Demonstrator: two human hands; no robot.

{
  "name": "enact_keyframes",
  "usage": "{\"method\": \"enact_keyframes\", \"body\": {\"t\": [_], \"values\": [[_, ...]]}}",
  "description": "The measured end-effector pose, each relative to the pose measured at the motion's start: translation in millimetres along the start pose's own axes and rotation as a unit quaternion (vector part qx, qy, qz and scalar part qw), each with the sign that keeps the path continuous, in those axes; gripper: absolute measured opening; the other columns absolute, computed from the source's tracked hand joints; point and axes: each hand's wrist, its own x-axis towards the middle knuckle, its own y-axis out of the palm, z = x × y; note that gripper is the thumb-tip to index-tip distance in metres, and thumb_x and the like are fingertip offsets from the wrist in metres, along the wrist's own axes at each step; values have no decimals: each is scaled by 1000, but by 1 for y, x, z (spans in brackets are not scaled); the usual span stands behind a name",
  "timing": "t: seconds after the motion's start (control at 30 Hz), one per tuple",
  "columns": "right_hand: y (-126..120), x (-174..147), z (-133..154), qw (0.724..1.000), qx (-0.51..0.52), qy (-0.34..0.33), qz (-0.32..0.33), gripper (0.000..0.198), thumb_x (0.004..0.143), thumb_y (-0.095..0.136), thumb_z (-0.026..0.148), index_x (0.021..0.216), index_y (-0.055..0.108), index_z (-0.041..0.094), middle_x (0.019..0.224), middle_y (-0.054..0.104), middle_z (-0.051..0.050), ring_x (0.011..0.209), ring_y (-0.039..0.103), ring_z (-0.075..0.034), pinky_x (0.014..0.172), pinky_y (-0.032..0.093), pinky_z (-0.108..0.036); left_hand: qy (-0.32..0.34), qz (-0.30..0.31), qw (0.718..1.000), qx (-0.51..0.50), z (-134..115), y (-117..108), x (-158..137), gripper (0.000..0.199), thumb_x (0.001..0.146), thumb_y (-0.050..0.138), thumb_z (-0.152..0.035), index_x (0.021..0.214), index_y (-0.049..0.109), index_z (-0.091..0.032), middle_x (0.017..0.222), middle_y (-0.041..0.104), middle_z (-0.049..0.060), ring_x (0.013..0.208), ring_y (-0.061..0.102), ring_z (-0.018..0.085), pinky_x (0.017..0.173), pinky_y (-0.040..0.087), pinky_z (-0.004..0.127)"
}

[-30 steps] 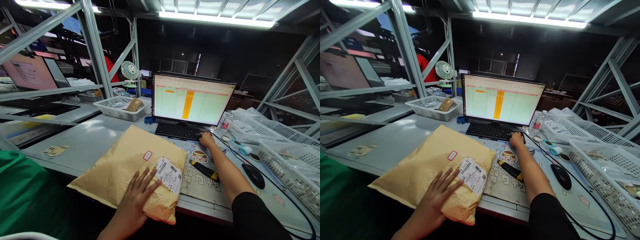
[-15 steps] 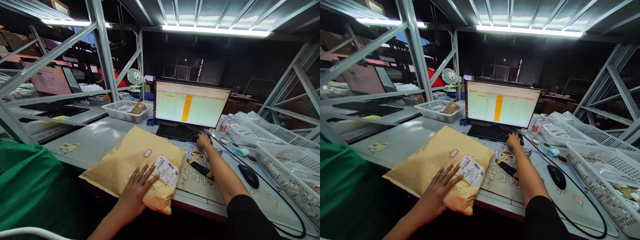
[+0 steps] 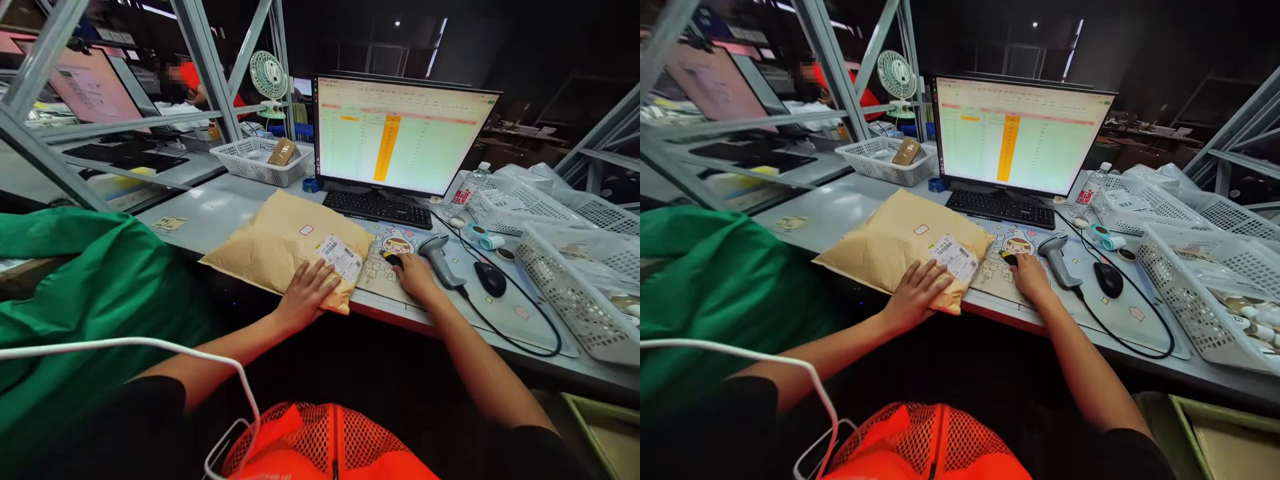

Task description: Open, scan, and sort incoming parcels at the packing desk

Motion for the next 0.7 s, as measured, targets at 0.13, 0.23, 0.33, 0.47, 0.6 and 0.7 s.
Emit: {"method": "enact_keyframes", "body": {"t": [0.13,0.23,0.33,0.47,0.6,0.7], "values": [[-8,0,-2,992,107,5,-63,46,101,43,18,142,60,6,142,65,-26,130,63,-35,114,48,-47,-7,-32,999,-20,14,-25,19,44,91,62,-17,134,75,-15,145,71,15,141,62,35,126,40,53],[-36,-6,-3,962,245,15,-117,41,101,42,21,134,63,11,118,75,-19,101,73,-28,94,56,-42,-113,-129,984,-39,30,-82,41,34,91,61,-22,119,78,-16,113,82,11,106,75,28,99,57,41],[-84,-28,8,918,366,-12,-149,42,106,47,47,129,64,16,83,70,-6,65,66,-20,65,53,-33,-213,-239,945,-72,27,-159,56,28,95,66,-39,106,78,-17,82,74,4,71,65,20,67,49,33],[-158,-78,45,868,434,-99,-221,58,95,68,68,129,65,22,69,62,1,57,60,-17,54,48,-29,-203,-338,901,-181,-4,-243,47,25,102,64,-47,101,74,-24,85,66,1,74,60,19,66,44,35],[-199,-119,80,843,457,-133,-251,57,87,81,66,124,67,24,69,63,1,56,59,-16,47,45,-27,-218,-383,855,-274,-34,-265,16,21,103,67,-50,102,74,-30,92,66,1,82,63,21,72,47,39],[-188,-139,93,846,486,-128,-176,51,83,85,63,111,66,24,64,61,3,50,55,-14,42,41,-25,-260,-343,836,-341,-42,-242,-10,29,96,75,-52,94,72,-23,89,67,0,79,61,18,70,49,34]]}}
